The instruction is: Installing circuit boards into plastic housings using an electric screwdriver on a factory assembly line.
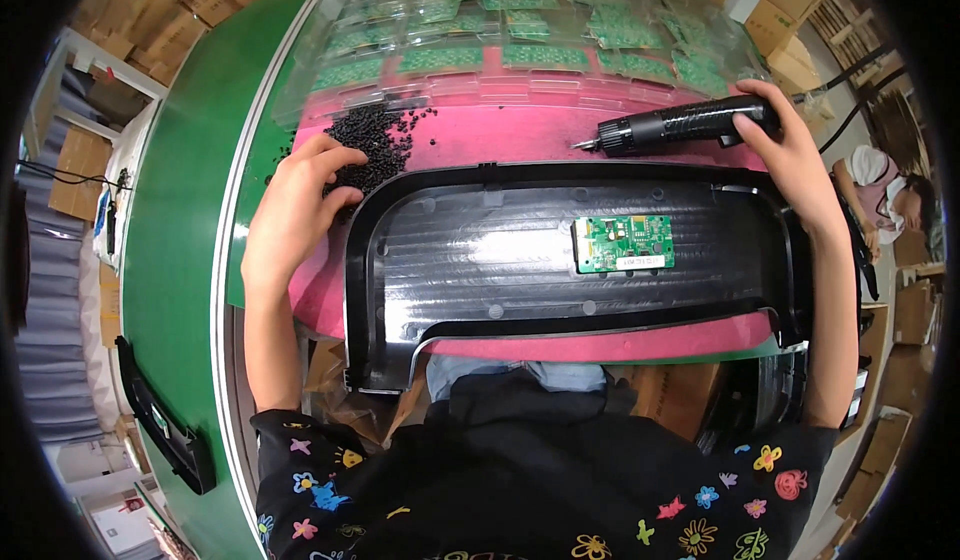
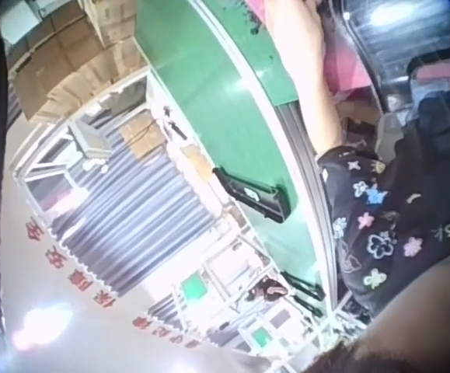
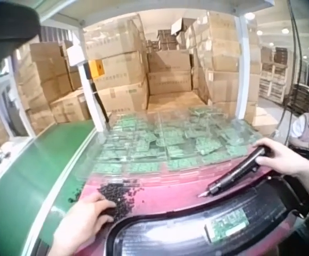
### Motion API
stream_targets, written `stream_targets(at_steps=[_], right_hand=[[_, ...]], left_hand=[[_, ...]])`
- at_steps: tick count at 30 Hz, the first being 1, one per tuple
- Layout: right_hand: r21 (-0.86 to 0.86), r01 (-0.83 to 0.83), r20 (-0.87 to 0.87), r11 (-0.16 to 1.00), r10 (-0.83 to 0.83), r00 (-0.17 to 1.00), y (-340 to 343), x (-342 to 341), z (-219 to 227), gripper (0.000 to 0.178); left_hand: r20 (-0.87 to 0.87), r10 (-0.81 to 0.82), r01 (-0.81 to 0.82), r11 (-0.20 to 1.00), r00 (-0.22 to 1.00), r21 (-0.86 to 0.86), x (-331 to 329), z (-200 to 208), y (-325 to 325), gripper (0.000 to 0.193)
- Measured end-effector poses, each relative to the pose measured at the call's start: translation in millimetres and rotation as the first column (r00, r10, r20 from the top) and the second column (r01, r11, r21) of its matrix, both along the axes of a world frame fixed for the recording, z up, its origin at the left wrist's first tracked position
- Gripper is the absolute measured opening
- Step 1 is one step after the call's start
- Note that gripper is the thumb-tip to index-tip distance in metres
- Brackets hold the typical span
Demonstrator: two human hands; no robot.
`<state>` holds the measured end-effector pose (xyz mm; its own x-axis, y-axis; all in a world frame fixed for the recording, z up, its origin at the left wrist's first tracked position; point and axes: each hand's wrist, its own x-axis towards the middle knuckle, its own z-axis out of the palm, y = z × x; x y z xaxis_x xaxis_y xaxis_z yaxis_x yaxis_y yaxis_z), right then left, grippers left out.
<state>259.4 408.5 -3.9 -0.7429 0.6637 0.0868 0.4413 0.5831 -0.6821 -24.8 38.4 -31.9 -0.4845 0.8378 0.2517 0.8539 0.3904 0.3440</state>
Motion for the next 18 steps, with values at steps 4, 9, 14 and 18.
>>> stream_targets(at_steps=[4,9,14,18], right_hand=[[-0.023,0.118,-0.511,0.993,-0.113,0.852,-9.6,-36.4,-7.9,0.05],[-0.116,-0.042,-0.806,0.992,-0.069,0.588,-60.5,-95.9,-21.1,0.074],[-0.632,-0.271,-0.711,0.725,-0.404,0.576,-52.2,-104.1,-27.5,0.031],[-0.649,-0.393,-0.758,0.651,-0.506,0.412,-58.4,-98.1,-20.8,0.024]], left_hand=[[0.043,0.022,-0.026,0.995,0.999,0.101,0.6,-6.5,7.2,0.02],[-0.01,0.017,-0.016,0.995,1.0,0.101,-1.9,-5.1,6.0,0.012],[0.001,0.0,0.0,0.967,1.0,0.255,5.4,2.2,25.6,0.012],[0.049,-0.117,0.093,0.934,0.992,0.344,25.9,25.4,60.0,0.011]])
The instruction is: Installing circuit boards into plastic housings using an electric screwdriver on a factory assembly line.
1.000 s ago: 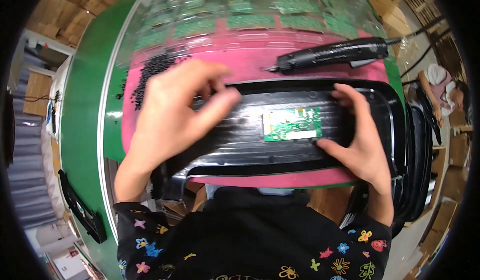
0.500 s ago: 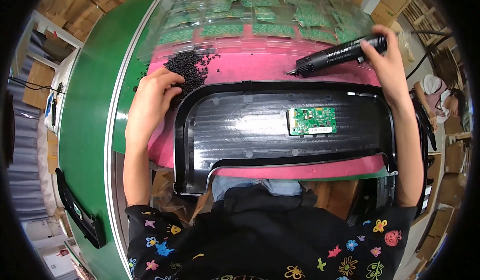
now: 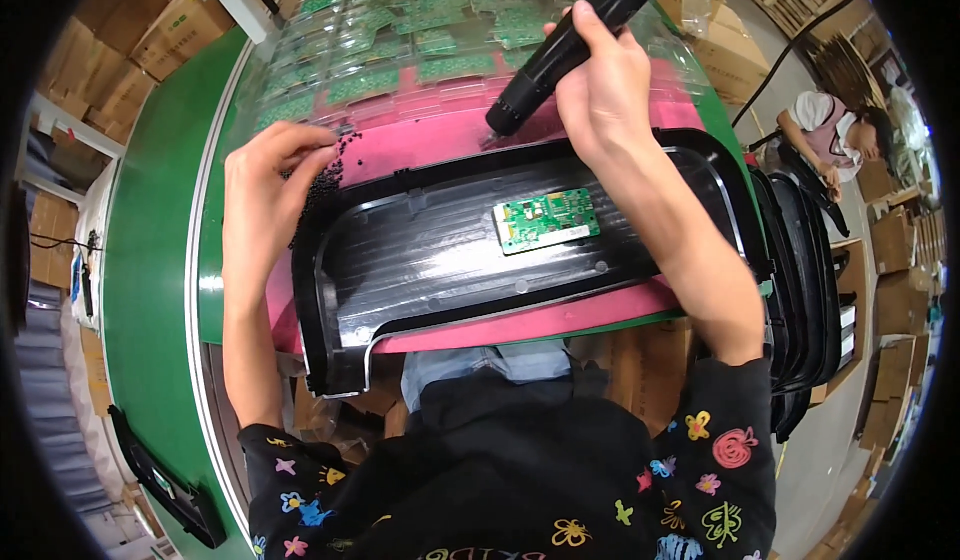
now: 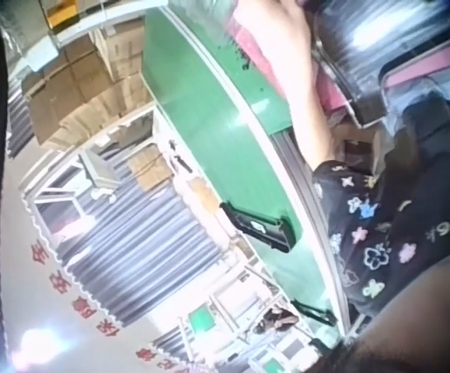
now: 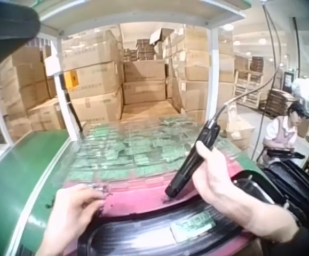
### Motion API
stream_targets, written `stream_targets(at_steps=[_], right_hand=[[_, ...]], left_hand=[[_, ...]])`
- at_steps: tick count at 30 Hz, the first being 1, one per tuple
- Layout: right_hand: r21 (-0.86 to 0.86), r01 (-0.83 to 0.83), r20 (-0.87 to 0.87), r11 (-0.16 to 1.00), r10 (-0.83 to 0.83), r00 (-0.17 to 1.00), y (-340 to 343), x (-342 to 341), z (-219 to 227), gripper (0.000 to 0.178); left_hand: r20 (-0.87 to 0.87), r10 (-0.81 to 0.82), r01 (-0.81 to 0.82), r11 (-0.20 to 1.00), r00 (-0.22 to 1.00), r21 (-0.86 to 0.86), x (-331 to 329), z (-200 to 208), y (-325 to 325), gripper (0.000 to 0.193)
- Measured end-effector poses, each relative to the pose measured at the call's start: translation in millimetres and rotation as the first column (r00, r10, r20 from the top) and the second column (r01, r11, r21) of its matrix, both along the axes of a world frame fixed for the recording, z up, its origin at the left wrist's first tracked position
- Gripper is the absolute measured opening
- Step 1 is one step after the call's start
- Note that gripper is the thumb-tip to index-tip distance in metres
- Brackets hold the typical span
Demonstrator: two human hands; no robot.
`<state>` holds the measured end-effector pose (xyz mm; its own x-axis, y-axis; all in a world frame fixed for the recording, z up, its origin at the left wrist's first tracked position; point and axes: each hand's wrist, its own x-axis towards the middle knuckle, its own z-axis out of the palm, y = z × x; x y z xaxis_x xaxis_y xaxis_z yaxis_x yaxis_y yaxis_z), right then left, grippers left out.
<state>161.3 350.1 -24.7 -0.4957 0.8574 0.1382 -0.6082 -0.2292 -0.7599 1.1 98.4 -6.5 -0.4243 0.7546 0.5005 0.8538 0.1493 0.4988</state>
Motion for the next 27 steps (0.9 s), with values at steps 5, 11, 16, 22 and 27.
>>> stream_targets(at_steps=[5,11,16,22,27], right_hand=[[-0.007,-0.024,-0.287,1.0,0.021,0.958,-15.4,25.0,40.0,0.029],[0.123,-0.201,-0.459,0.972,0.235,0.857,-31.8,59.6,50.4,0.041],[0.188,-0.197,-0.5,0.962,0.267,0.824,-42.4,74.1,55.4,0.039],[0.348,-0.226,-0.451,0.91,0.374,0.811,-46.6,96.9,66.9,0.041],[0.409,-0.169,-0.452,0.897,0.36,0.817,-50.9,105.1,67.2,0.037]], left_hand=[[0.239,-0.252,0.246,0.968,0.938,0.057,36.3,26.4,34.9,0.012],[0.659,-0.352,0.425,0.904,0.664,0.054,66.9,31.8,61.8,0.014],[0.796,-0.41,0.485,0.858,0.445,0.17,68.8,18.0,67.5,0.017],[0.824,-0.428,0.517,0.832,0.37,0.2,74.1,11.2,66.7,0.01],[0.803,-0.381,0.524,0.845,0.457,0.103,77.0,10.9,63.8,0.011]])
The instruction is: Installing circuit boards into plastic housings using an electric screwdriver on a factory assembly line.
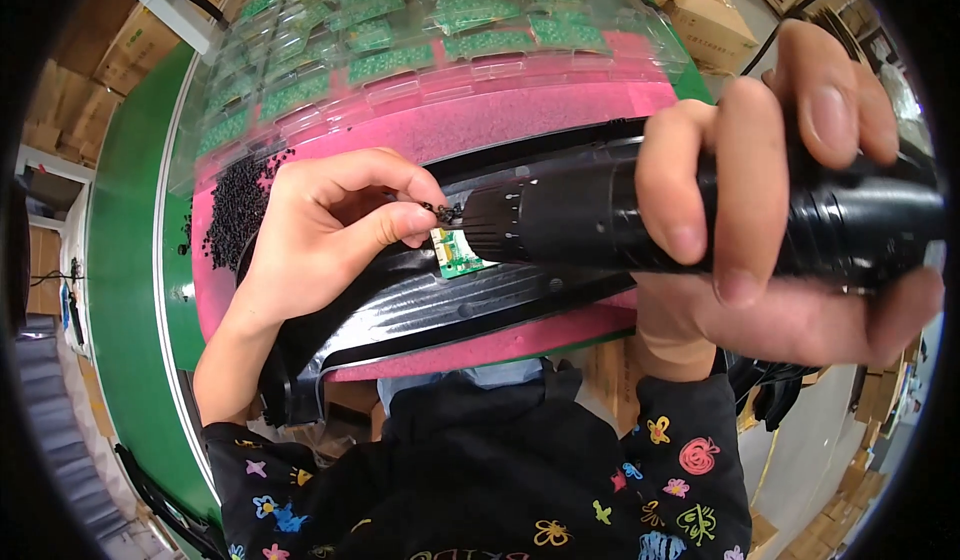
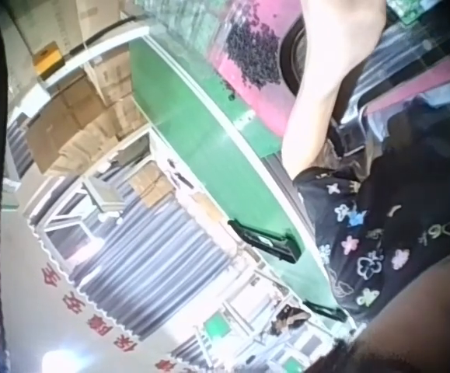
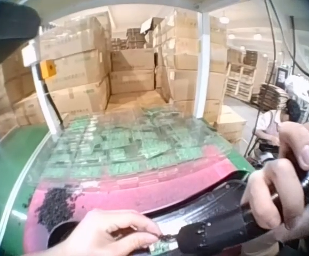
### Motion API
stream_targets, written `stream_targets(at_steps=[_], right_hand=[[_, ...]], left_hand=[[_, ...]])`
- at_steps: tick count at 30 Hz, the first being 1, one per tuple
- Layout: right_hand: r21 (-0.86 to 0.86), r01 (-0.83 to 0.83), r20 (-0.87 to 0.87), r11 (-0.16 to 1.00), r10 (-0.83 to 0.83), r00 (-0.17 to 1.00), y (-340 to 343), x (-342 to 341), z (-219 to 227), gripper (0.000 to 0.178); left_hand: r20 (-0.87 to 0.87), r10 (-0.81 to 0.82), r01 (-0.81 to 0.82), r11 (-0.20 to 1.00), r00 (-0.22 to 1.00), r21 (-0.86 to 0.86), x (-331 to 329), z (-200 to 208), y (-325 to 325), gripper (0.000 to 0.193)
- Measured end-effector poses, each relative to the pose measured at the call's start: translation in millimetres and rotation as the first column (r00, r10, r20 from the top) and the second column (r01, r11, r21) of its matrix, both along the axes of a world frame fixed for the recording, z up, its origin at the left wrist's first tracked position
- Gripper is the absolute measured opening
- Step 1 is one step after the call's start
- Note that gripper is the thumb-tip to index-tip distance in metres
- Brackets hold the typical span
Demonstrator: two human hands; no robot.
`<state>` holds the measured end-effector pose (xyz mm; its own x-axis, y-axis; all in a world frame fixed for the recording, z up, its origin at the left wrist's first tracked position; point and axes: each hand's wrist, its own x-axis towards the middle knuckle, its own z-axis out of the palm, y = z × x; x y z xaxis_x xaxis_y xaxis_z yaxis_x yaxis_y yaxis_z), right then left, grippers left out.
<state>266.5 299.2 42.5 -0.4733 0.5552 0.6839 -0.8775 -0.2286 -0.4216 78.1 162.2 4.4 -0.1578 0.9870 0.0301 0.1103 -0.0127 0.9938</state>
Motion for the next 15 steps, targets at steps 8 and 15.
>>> stream_targets(at_steps=[8,15], right_hand=[[0.009,0.124,-0.071,0.992,-0.123,0.99,-5.0,3.2,-5.0,0.036],[0.064,0.055,-0.039,0.996,-0.052,0.998,-11.3,-3.8,-6.5,0.039]], left_hand=[[-0.289,0.032,0.001,0.994,0.957,0.111,-2.1,-8.6,-2.8,0.015],[-0.229,-0.004,0.001,1.0,0.973,-0.013,0.5,-5.1,-1.5,0.011]])
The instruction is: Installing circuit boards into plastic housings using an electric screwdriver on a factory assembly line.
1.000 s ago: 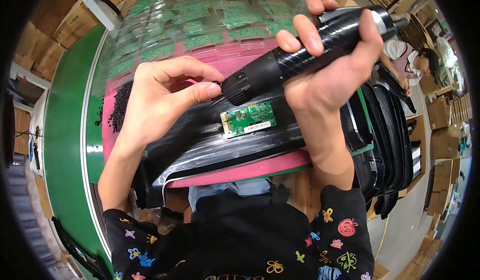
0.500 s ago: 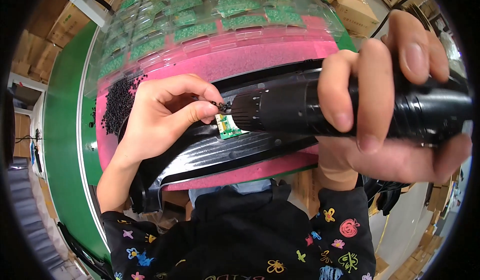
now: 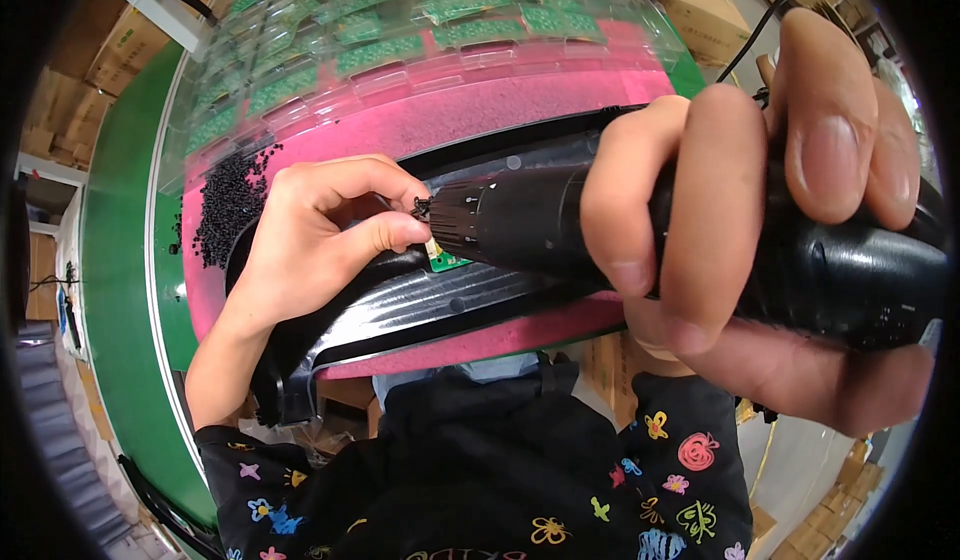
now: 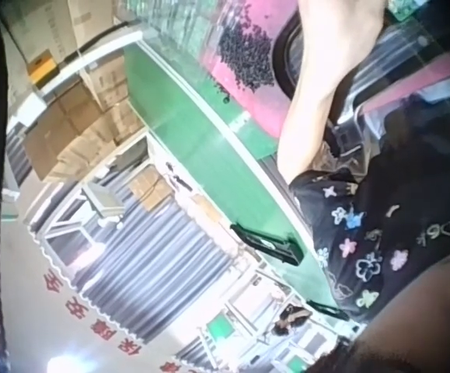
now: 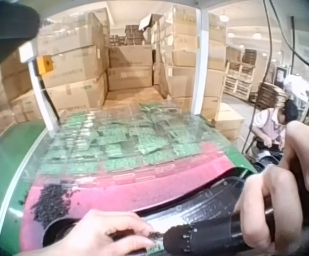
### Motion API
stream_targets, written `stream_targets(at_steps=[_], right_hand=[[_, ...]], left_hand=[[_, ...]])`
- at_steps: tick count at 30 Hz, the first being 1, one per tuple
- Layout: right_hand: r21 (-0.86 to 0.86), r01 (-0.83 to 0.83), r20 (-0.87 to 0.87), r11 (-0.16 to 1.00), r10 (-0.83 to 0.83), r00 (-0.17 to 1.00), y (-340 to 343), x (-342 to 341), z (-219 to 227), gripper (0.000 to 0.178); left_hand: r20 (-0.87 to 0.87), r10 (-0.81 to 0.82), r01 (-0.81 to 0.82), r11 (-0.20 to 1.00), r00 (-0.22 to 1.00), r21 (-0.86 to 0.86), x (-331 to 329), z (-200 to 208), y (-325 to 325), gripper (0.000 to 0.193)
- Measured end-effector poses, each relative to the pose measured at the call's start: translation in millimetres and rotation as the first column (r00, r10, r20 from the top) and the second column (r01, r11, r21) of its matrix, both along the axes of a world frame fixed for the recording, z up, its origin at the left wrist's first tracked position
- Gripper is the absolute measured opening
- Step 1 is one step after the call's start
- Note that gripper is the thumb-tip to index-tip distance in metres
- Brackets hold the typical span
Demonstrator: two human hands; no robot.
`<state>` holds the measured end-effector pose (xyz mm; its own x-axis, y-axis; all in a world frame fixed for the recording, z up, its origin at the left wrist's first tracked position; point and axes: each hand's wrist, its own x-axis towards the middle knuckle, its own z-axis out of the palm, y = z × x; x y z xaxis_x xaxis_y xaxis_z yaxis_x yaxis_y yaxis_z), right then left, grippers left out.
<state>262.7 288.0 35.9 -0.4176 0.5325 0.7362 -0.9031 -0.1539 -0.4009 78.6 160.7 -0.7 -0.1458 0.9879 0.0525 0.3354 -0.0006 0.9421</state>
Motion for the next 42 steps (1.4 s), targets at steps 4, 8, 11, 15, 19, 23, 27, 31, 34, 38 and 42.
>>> stream_targets(at_steps=[4,8,11,15,19,23,27,31,34,38,42], right_hand=[[0.04,0.03,-0.029,0.999,-0.029,0.999,2.2,-5.2,-6.0,0.041],[0.045,-0.003,-0.041,0.999,0.005,0.999,9.0,-3.8,-8.0,0.043],[0.208,-0.128,0.02,0.97,0.127,0.992,29.2,-10.5,-5.9,0.05],[0.333,-0.326,0.294,0.885,0.231,0.927,61.0,-16.2,-4.2,0.056],[-0.287,-0.002,0.147,0.958,0.046,0.988,8.9,-43.6,-22.0,0.068],[-0.4,-0.119,0.117,0.909,0.179,0.977,17.2,-43.4,-16.6,0.066],[0.119,0.166,0.564,0.979,-0.204,0.8,27.6,-33.7,-17.5,0.063],[0.132,0.141,0.588,0.981,-0.192,0.786,31.8,-30.6,-21.4,0.062],[0.136,0.124,0.589,0.983,-0.181,0.788,33.4,-30.2,-21.3,0.062],[0.141,0.093,0.588,0.986,-0.159,0.793,36.7,-29.0,-21.0,0.062],[-0.346,-0.029,0.347,0.938,0.157,0.925,20.3,-42.3,-17.1,0.062]], left_hand=[[-0.02,-0.007,0.006,0.998,1.0,-0.06,-1.4,-4.5,-1.4,0.011],[-0.03,-0.022,0.022,1.0,0.999,0.011,-0.4,-7.8,-2.2,0.015],[0.056,0.057,-0.055,0.998,0.997,-0.038,-2.6,-10.4,-1.8,0.017],[-0.303,-0.006,0.032,0.996,0.953,0.081,-6.4,-10.5,0.0,0.013],[-0.301,-0.066,0.048,0.997,0.951,-0.067,-5.4,-16.6,1.0,0.012],[-0.431,-0.157,0.214,0.973,0.888,0.087,-6.6,-20.2,2.8,0.015],[-0.489,-0.248,0.288,0.958,0.836,0.007,-4.5,-19.9,0.8,0.018],[-0.53,-0.259,0.285,0.958,0.807,-0.033,-4.1,-19.7,1.1,0.018],[-0.518,-0.251,0.278,0.96,0.818,-0.025,-4.9,-21.3,0.1,0.018],[-0.531,-0.26,0.276,0.96,0.807,-0.051,-4.0,-17.8,1.2,0.016],[-0.544,-0.268,0.272,0.959,0.795,-0.074,-3.6,-17.7,0.0,0.014]])
